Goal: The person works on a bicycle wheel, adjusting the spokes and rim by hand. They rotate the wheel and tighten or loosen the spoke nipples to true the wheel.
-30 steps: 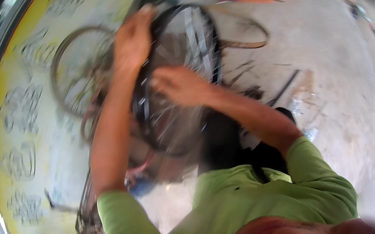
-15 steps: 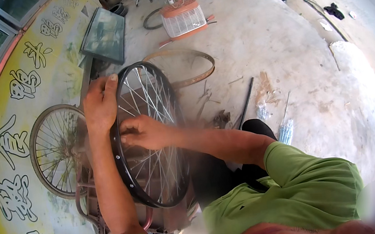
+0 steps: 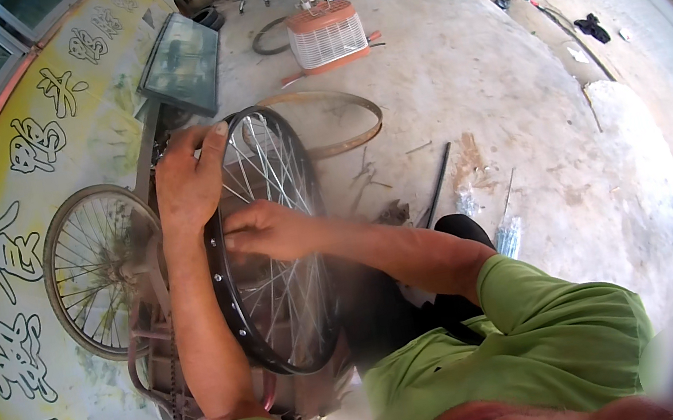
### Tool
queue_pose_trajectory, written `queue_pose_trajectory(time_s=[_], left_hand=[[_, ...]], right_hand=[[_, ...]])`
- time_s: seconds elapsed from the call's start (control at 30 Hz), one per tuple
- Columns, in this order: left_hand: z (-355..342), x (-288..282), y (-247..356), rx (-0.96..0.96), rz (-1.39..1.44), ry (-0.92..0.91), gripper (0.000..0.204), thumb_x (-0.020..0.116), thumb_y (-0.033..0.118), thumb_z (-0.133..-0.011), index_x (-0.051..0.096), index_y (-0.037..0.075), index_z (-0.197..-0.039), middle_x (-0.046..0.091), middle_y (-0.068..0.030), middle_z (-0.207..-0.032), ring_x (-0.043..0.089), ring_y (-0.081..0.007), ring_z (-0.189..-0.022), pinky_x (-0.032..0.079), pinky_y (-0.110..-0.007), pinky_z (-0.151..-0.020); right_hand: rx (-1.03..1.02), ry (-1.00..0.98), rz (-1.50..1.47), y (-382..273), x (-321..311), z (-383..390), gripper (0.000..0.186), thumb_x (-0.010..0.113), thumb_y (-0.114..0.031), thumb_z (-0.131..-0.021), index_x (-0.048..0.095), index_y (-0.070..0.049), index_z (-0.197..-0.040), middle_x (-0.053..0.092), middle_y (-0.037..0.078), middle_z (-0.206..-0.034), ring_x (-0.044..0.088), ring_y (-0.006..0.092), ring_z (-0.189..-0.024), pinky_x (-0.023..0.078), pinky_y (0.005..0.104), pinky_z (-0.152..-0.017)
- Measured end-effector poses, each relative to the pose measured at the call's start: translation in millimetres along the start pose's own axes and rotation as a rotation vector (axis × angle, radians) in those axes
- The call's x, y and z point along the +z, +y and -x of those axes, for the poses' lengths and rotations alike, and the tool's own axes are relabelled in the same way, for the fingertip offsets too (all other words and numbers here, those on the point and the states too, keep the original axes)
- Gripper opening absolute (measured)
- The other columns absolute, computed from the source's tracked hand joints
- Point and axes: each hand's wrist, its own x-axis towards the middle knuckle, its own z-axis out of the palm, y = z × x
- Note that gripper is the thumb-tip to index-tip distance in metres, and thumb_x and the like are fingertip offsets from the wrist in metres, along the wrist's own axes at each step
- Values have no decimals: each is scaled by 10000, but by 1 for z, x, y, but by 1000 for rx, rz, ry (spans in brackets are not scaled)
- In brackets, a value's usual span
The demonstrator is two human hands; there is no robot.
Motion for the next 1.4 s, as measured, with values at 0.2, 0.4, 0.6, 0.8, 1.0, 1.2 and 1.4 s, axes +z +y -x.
queue_pose_trajectory(time_s=[0.2,0.4,0.6,0.8,1.0,1.2,1.4], left_hand=[[-2,1,-5,4,-19,-7,390,640,404,-986,731,30,-1054,711,-216,-1029,679,-417,-962,516,-444,-840],[0,-1,2,-40,8,-3,398,630,406,-985,730,30,-1068,713,-207,-1035,678,-404,-959,514,-431,-841],[1,1,0,-42,-17,-30,400,631,403,-986,729,30,-1091,718,-206,-1047,682,-396,-973,509,-416,-857],[0,-1,3,-67,-23,-28,402,636,399,-987,725,23,-1096,728,-206,-1037,687,-393,-986,509,-405,-871],[-1,1,6,-77,-12,-22,380,640,378,-992,728,30,-1118,741,-189,-1015,701,-343,-964,514,-384,-875],[-2,0,9,-82,-32,-25,377,642,379,-998,737,36,-1119,753,-160,-992,711,-279,-936,519,-359,-872],[-3,3,3,-81,-48,-28,377,661,389,-990,740,37,-1099,751,-153,-971,707,-262,-927,519,-352,-866]], right_hand=[[-76,79,-19,15,9,0,214,654,-196,-1011,655,14,-967,713,72,-791,675,138,-752,535,320,-703],[38,-50,-89,2,1,0,296,563,-258,-1066,639,4,-952,672,51,-806,627,133,-800,507,323,-765],[23,-93,45,0,-7,-3,303,566,-255,-1066,645,2,-927,664,42,-791,613,132,-783,503,315,-762],[-106,28,17,11,6,-1,232,604,-197,-1041,660,11,-954,686,57,-801,650,149,-775,523,329,-754],[-71,-34,3,1,0,2,268,577,-216,-1053,646,10,-927,684,74,-826,655,169,-811,518,349,-791],[-47,-196,26,3,-17,-10,302,575,-258,-1053,647,1,-915,662,61,-813,639,171,-815,506,347,-801],[-140,3,53,8,1,-1,249,604,-239,-1037,675,-7,-976,692,81,-786,681,200,-758,533,360,-742]])
